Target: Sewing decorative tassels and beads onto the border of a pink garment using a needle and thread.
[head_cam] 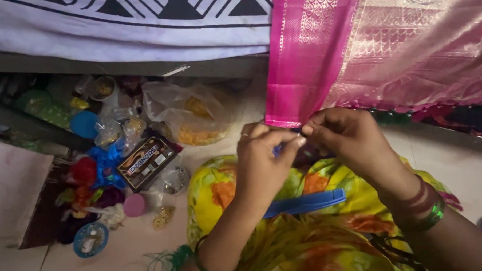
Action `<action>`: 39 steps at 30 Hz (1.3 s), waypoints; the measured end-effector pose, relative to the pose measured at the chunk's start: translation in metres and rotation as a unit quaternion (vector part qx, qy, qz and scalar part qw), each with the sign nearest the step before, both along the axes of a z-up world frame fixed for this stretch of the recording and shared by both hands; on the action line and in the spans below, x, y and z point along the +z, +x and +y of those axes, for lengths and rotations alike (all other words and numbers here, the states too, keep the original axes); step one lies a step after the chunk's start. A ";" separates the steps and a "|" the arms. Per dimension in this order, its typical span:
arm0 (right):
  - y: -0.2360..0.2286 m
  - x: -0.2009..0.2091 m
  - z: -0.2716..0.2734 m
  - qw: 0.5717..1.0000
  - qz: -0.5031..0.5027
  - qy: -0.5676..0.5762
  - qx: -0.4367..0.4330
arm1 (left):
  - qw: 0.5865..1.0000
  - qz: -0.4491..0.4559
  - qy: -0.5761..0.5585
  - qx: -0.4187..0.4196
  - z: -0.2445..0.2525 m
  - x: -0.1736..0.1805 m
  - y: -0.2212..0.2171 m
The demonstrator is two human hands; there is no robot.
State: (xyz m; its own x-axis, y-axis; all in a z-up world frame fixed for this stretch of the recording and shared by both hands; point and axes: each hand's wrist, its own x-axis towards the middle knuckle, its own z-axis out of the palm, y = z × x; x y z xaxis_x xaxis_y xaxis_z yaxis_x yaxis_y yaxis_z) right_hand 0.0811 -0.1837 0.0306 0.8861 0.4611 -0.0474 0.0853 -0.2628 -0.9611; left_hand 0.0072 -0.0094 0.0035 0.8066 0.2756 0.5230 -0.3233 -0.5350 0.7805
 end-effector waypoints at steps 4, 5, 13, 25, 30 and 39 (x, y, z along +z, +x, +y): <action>0.001 0.005 -0.002 0.999 -0.016 -0.032 -0.017 | 0.997 -0.064 0.025 0.028 0.007 0.007 0.002; 0.003 0.000 -0.004 0.999 -0.018 -0.032 -0.016 | 0.997 -0.065 0.026 0.028 0.005 0.004 0.004; 0.000 -0.013 -0.007 0.981 -0.176 -0.066 -0.056 | 0.980 0.012 -0.171 -0.099 -0.023 -0.008 -0.002; -0.021 0.046 -0.010 0.846 -0.505 -0.151 0.076 | 0.980 -0.008 -0.171 -0.099 -0.022 -0.007 -0.001; -0.016 0.020 -0.010 0.880 -0.460 -0.112 0.046 | 0.925 0.083 -0.338 -0.151 -0.016 -0.029 0.003; -0.026 0.035 0.000 0.783 -0.601 -0.140 0.081 | 0.880 0.090 -0.429 -0.182 -0.029 -0.019 -0.002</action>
State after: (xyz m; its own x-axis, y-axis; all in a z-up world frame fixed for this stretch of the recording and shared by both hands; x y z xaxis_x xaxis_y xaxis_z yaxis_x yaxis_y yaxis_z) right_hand 0.0549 -0.1840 0.0660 0.3006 0.6923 0.6561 0.9372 -0.3421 -0.0684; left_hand 0.0054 -0.0386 -0.0151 0.9715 0.2131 0.1038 -0.1819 0.3895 0.9029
